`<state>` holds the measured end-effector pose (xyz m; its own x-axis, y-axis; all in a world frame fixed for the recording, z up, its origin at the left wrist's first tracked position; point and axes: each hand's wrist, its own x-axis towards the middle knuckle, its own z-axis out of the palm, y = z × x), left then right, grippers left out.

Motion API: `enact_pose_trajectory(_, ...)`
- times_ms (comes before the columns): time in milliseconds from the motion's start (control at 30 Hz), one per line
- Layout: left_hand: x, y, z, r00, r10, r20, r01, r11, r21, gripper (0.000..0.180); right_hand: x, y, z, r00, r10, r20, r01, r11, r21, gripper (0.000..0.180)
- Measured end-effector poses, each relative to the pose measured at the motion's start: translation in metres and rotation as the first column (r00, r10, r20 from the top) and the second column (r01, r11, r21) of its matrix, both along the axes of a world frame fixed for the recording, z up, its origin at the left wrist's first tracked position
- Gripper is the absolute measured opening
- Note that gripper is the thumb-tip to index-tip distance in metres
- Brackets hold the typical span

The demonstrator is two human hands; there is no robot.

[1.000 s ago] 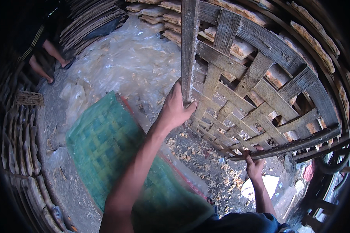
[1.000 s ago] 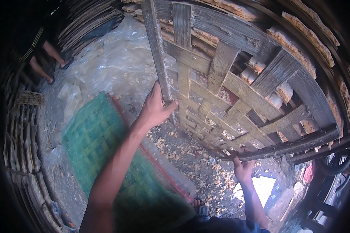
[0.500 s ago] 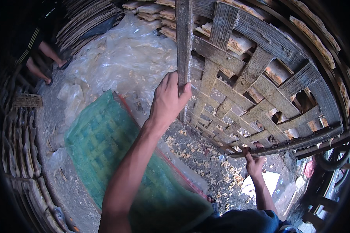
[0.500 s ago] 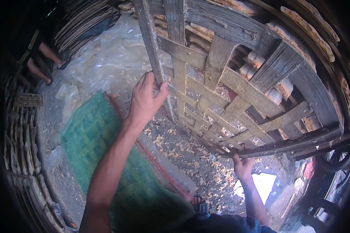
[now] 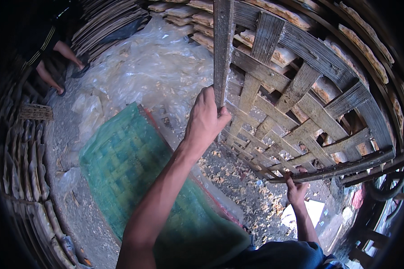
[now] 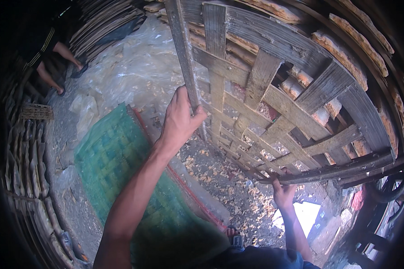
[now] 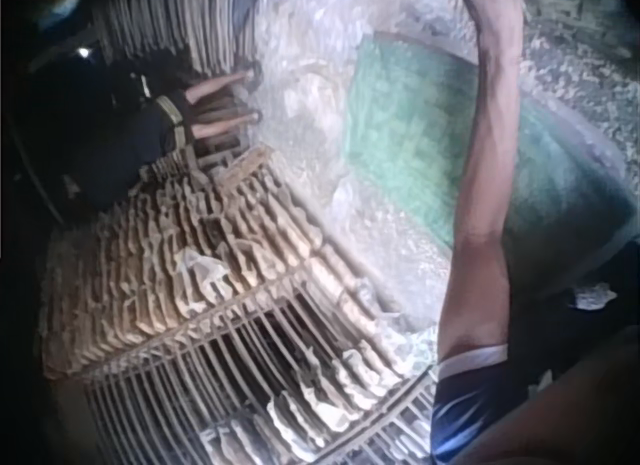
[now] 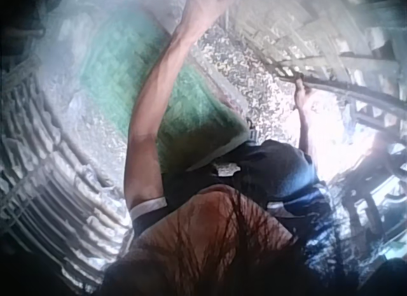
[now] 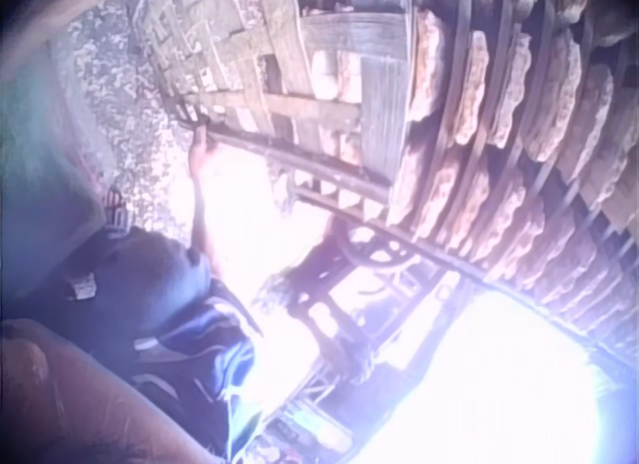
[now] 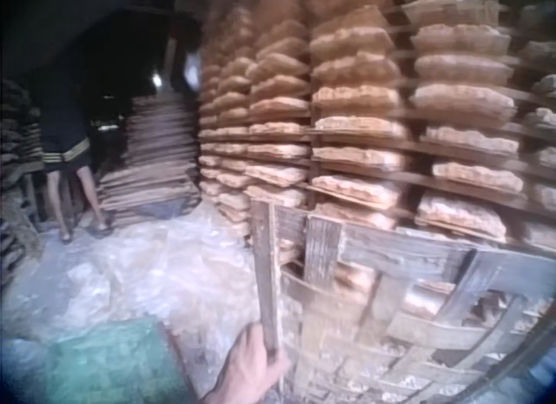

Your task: The person assembles a wooden lattice tray by placing a clear plastic sheet, then a green plastic sheet, and finally a wooden lattice frame on top. The person presses the layers together and adjusts the frame to fit the tray.

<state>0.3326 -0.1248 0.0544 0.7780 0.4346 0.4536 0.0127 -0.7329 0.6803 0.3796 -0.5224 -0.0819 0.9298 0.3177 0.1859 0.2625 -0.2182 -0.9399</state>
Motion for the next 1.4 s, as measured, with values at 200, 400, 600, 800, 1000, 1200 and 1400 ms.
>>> enact_pose_trajectory(200, 0.003, -0.002, -0.007, 0.999, 0.026, 0.019, -0.027, 0.999, 0.031, 0.042, -0.008, 0.006, 0.013, 0.999, -0.026, -0.025, 0.025, 0.998, -0.054, 0.042)
enact_pose_trajectory(400, -0.005, 0.003, -0.007, 0.992, -0.065, 0.108, 0.064, 0.998, 0.008, 0.036, -0.009, 0.013, 0.016, 0.996, -0.042, -0.079, 0.045, 0.998, 0.044, 0.041)
enact_pose_trajectory(600, 0.000, 0.000, -0.003, 0.990, 0.026, 0.141, -0.027, 1.000, 0.005, 0.025, -0.011, 0.002, 0.009, 1.000, -0.009, 0.018, 0.010, 0.996, -0.083, 0.041)
enact_pose_trajectory(800, 0.007, -0.001, -0.002, 0.998, 0.060, 0.010, -0.060, 0.998, -0.013, 0.037, -0.002, 0.007, 0.013, 1.000, 0.006, -0.030, -0.007, 1.000, -0.012, 0.042)
enact_pose_trajectory(1000, 0.004, -0.001, -0.019, 0.997, -0.016, -0.070, 0.013, 0.999, -0.049, 0.047, -0.003, 0.002, 0.009, 1.000, 0.010, 0.001, -0.010, 1.000, -0.022, 0.041)
enact_pose_trajectory(1200, -0.006, 0.021, -0.047, 0.960, -0.229, -0.164, 0.159, 0.922, -0.354, 0.044, -0.008, 0.012, 0.012, 0.992, -0.026, -0.126, 0.034, 0.998, 0.058, 0.039)
enact_pose_trajectory(1400, 0.000, 0.028, -0.053, 0.927, -0.256, -0.275, 0.150, 0.923, -0.355, 0.035, -0.008, 0.008, 0.011, 0.996, -0.001, -0.089, 0.005, 0.999, 0.047, 0.038)
